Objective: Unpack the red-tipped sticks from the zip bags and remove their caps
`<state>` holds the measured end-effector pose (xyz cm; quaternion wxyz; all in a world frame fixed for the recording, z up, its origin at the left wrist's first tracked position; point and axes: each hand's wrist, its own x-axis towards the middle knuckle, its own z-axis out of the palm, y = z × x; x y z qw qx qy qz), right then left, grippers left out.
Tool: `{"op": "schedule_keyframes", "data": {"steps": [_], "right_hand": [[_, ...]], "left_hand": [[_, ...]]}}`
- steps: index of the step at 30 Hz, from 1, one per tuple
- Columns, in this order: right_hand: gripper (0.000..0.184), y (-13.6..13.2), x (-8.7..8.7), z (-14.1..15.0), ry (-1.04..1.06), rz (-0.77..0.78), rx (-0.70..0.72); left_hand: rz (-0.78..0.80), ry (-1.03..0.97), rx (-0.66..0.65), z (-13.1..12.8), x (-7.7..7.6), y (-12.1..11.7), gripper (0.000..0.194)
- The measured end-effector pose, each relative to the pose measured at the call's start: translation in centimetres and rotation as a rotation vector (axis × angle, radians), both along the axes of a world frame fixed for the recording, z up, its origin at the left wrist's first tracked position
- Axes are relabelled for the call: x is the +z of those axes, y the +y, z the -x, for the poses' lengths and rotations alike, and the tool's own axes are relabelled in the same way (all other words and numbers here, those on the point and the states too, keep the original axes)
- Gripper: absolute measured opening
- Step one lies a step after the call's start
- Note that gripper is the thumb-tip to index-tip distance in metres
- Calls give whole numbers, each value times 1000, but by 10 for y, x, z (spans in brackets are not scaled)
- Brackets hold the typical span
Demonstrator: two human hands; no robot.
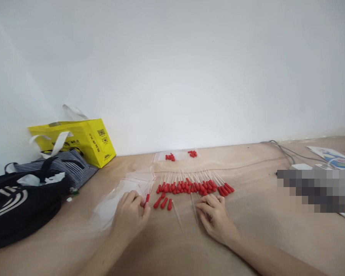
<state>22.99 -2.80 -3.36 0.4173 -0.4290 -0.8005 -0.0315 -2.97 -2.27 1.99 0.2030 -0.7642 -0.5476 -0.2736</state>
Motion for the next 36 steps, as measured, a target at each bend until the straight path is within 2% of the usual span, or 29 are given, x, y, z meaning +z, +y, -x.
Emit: {"op": "schedule_keyframes", "data": {"steps": [2, 5, 11, 18, 21, 24, 31, 36], "right_hand": [[23, -1, 0, 0, -6, -47, 17], [30, -3, 1, 0, 1, -129, 39], [22, 0, 4, 1, -137, -197, 171], [12, 3, 2, 2, -174, -348, 60], [11, 4, 1, 2, -231, -328, 93], [14, 4, -1, 2, -232, -287, 97], [16, 1, -2, 4, -187, -270, 141], [18, -3, 4, 3, -139, -265, 169]], "left_hand": [[-32, -4, -169, -6, -1, -13, 16], [41, 13, -353, -25, -8, -24, 13], [26, -52, -530, -52, -28, -19, 13], [9, -93, -586, -53, -31, -16, 10], [59, -132, -576, -53, -31, -14, 9], [105, -105, -593, -55, -32, -10, 16], [78, -86, -641, -58, -41, -6, 16], [86, -81, -655, -59, -40, -10, 15]]}}
